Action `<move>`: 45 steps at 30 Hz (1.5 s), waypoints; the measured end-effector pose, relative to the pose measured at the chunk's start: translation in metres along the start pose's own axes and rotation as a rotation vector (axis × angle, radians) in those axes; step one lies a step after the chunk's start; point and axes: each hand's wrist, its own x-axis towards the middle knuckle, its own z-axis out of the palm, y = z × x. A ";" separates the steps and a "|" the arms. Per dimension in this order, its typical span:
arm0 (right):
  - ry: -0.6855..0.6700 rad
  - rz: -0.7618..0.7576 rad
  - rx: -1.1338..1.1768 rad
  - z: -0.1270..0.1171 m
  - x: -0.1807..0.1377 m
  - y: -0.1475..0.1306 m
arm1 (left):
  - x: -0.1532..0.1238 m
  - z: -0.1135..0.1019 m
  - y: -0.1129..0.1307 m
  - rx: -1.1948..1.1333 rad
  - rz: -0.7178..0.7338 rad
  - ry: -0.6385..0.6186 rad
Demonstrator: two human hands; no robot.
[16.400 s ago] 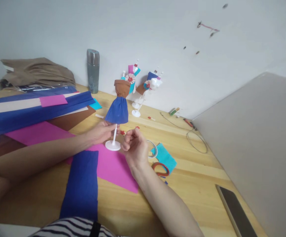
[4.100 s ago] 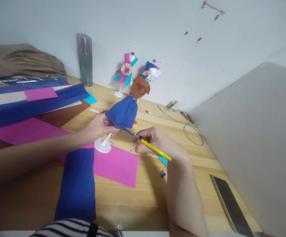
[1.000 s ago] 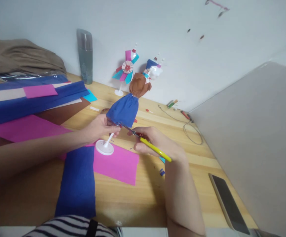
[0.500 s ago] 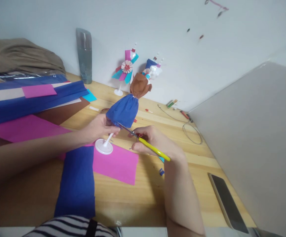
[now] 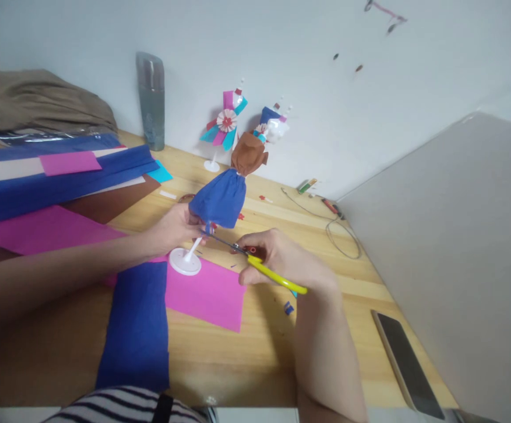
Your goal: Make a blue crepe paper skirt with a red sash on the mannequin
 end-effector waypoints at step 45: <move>0.040 -0.113 0.099 0.000 0.002 0.024 | -0.007 0.003 0.003 -0.011 -0.015 -0.059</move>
